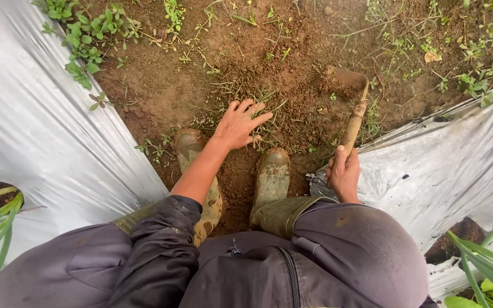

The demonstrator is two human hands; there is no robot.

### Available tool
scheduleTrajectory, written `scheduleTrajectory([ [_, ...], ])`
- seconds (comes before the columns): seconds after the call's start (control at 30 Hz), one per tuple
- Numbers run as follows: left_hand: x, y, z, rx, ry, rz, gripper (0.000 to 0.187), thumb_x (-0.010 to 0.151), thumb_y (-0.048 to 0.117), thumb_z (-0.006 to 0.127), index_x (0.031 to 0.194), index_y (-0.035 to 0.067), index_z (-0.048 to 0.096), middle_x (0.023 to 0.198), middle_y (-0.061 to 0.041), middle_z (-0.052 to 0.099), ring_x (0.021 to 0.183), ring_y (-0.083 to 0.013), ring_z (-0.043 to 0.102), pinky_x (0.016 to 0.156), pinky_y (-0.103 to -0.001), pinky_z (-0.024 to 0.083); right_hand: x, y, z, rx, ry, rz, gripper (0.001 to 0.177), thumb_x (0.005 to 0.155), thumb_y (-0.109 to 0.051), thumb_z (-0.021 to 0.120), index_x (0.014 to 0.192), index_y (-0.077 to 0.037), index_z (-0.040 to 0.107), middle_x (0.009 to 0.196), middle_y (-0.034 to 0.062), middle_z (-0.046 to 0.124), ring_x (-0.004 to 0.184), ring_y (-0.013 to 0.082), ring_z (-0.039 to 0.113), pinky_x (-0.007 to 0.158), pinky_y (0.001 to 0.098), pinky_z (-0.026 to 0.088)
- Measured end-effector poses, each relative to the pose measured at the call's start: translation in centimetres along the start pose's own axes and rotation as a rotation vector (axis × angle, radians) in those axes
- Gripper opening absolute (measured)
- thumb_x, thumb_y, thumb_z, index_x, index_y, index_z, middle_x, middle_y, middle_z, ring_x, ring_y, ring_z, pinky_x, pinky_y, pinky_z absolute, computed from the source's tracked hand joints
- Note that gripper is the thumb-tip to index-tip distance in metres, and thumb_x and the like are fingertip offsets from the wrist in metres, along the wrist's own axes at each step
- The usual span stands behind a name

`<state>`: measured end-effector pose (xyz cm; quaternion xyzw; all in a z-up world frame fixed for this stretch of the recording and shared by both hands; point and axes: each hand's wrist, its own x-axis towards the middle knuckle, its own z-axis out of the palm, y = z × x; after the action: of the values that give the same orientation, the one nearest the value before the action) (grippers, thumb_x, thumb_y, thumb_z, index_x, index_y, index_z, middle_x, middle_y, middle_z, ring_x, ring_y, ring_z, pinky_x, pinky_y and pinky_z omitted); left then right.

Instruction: The person uses a hand hoe to loosen soil and remove weeds from a garden bed covered with white plastic mulch. They gather the uprooted weeds by hand and walk along the rows to discard them.

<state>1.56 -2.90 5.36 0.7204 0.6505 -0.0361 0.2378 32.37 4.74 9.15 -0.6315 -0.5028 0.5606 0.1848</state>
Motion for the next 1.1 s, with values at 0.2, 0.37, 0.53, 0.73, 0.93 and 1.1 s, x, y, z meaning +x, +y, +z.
scheduleTrajectory([
  [0.2, -0.6, -4.7, 4.6, 0.05, 0.146, -0.143, 0.038, 0.084, 0.031, 0.088, 0.111, 0.028, 0.061, 0.121, -0.004, 0.072, 0.121, -0.0228, 0.058, 0.105, -0.041, 0.043, -0.5, 0.4, 0.2, -0.222, -0.047, -0.076, 0.032, 0.114, -0.038, 0.044, 0.097, -0.01, 0.044, 0.057, 0.0074, 0.054, 0.038, 0.0217, 0.055, 0.032, 0.0339, 0.044],
  [0.37, -3.0, -7.1, 4.2, -0.089, 0.434, -0.564, 0.035, 0.085, 0.026, 0.087, 0.111, 0.027, 0.064, 0.109, 0.0, 0.065, 0.106, -0.0221, 0.058, 0.092, -0.04, 0.045, -1.5, 2.6, 2.0, -0.541, -0.254, -0.124, 0.037, 0.11, -0.045, 0.05, 0.105, -0.008, 0.052, 0.066, 0.0203, 0.065, 0.058, 0.0392, 0.066, 0.054, 0.0525, 0.052],
  [0.53, -4.5, -7.8, 2.6, -0.426, 0.53, -0.792, 0.034, 0.098, 0.028, 0.076, 0.126, 0.017, 0.062, 0.117, -0.014, 0.064, 0.114, -0.0363, 0.059, 0.1, -0.052, 0.042, -0.6, 0.9, 4.1, -0.725, -0.394, -0.14, 0.043, 0.104, -0.051, 0.055, 0.1, -0.009, 0.052, 0.068, 0.0253, 0.065, 0.074, 0.0514, 0.068, 0.066, 0.0593, 0.044],
  [0.73, -4.3, -3.3, 1.6, -0.252, 0.111, -0.556, 0.066, 0.09, 0.063, 0.076, 0.138, 0.021, 0.059, 0.13, -0.018, 0.061, 0.122, -0.0329, 0.054, 0.111, -0.049, 0.037, 1.9, -4.1, 8.3, -0.631, -0.363, -0.317, 0.04, 0.112, -0.043, 0.044, 0.1, -0.005, 0.048, 0.059, 0.0221, 0.059, 0.056, 0.04, 0.064, 0.058, 0.0523, 0.044],
  [0.93, -4.7, -3.4, 4.8, -0.162, 0.153, -0.424, 0.031, 0.087, 0.017, 0.08, 0.115, 0.019, 0.067, 0.121, -0.012, 0.064, 0.119, -0.0275, 0.055, 0.114, -0.05, 0.034, 0.4, -3.1, 7.5, -0.776, -0.53, -0.277, 0.042, 0.108, -0.046, 0.047, 0.101, -0.005, 0.049, 0.063, 0.026, 0.061, 0.061, 0.0465, 0.067, 0.059, 0.055, 0.046],
  [1.1, -5.9, -4.3, 3.4, -0.225, 0.129, -0.421, 0.025, 0.084, 0.011, 0.077, 0.105, 0.024, 0.076, 0.107, -0.004, 0.069, 0.112, -0.022, 0.054, 0.113, -0.047, 0.033, -0.1, -5.6, 9.8, -0.703, -0.48, -0.283, 0.039, 0.11, -0.044, 0.046, 0.102, -0.005, 0.05, 0.065, 0.0261, 0.061, 0.063, 0.0475, 0.067, 0.06, 0.053, 0.048],
])
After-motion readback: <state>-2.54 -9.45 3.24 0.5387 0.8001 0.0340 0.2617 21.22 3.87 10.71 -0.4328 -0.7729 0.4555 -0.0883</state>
